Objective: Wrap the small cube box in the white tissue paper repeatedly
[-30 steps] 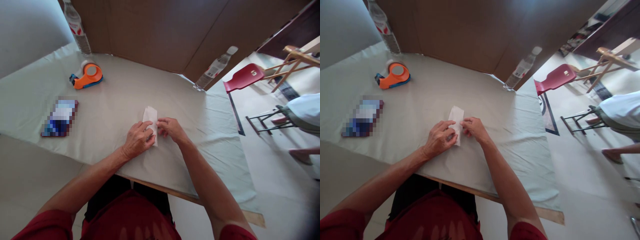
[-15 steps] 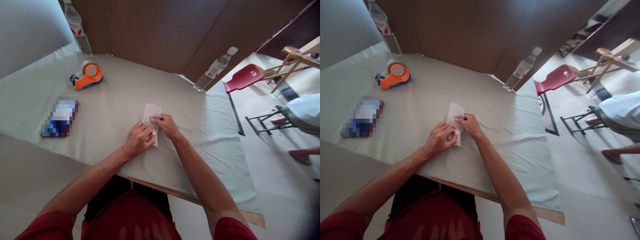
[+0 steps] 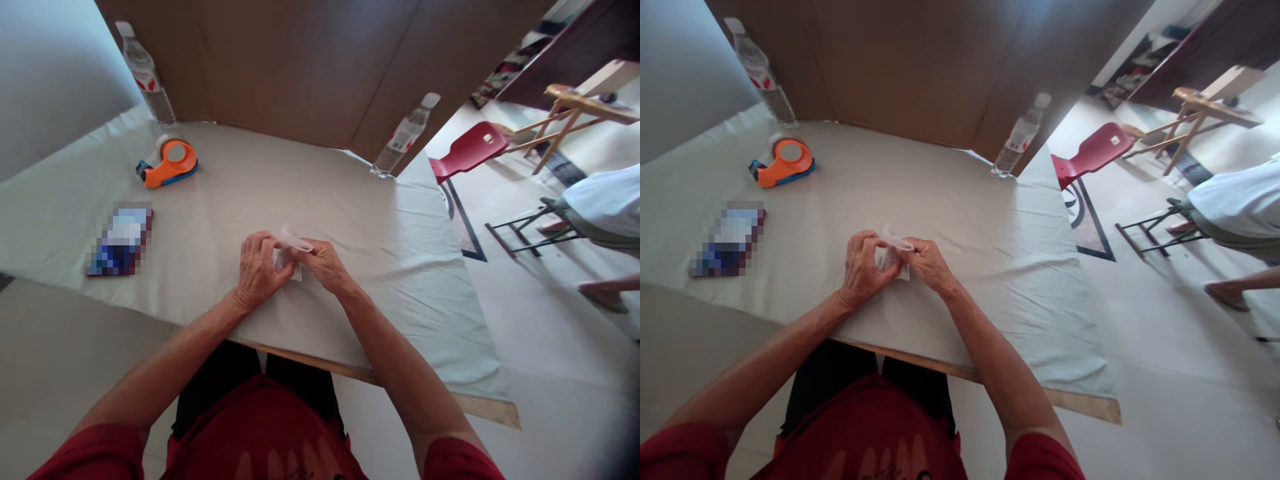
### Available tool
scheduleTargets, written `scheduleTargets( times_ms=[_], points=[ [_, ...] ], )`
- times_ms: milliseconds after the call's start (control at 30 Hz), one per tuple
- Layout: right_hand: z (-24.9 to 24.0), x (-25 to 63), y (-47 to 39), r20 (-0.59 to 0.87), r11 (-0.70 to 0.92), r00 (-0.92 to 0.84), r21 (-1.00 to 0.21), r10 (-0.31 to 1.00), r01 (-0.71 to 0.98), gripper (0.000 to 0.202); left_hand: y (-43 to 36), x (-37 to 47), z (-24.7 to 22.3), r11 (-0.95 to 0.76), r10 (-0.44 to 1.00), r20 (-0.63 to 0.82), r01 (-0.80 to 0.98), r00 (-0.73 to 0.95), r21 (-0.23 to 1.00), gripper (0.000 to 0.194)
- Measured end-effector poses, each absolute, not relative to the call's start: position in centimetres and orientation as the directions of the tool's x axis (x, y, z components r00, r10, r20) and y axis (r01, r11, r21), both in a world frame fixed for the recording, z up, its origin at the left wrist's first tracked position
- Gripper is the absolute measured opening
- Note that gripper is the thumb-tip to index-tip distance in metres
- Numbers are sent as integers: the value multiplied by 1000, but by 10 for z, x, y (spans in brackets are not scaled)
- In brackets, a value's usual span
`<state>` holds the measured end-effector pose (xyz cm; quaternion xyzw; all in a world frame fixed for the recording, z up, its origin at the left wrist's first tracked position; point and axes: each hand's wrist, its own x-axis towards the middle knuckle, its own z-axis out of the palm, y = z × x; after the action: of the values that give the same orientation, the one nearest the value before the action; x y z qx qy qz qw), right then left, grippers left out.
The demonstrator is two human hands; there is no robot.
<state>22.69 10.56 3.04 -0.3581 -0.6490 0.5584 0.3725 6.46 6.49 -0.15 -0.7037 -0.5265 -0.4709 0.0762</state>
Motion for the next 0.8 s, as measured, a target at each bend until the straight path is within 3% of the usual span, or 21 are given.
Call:
scheduleTargets(
  times_ms=[100, 167, 267, 333, 400, 500, 633, 733, 800],
  points=[
    [31, 232, 100, 159, 238, -513, -967, 844, 92, 35, 69, 61, -9, -427, 719, 694, 763, -40, 486, 63],
    [29, 236, 98, 202, 303, -546, -947, 813, 101, 33, 72, 57, -12, -455, 752, 659, 734, 14, 504, 69],
    [23, 243, 94, 272, 437, -597, -887, 755, 149, 35, 75, 51, -13, -496, 784, 607, 721, 133, 483, 41],
    [16, 247, 91, 325, 557, -631, -804, 705, 208, 48, 76, 47, -12, -492, 807, 570, 711, 156, 502, 26],
    [7, 248, 88, 365, 653, -652, -708, 664, 269, 57, 75, 45, -10, -484, 823, 550, 683, 143, 547, 20],
    [-4, 246, 86, 390, 697, -645, -640, 657, 324, 50, 74, 42, -6, -493, 834, 535, 619, 135, 612, 15],
    [-2, 241, 92, 373, 591, -558, -757, 741, 280, 39, 72, 36, 7, -492, 869, 443, 483, 222, 724, 15],
    [9, 237, 97, 185, 306, -475, -933, 860, 191, 40, 72, 32, 15, -403, 906, 313, 358, 284, 842, 28],
    [15, 235, 98, 41, 124, -448, -980, 893, 157, 41, 73, 31, 16, -321, 921, 219, 310, 321, 895, 39]
  ],
)
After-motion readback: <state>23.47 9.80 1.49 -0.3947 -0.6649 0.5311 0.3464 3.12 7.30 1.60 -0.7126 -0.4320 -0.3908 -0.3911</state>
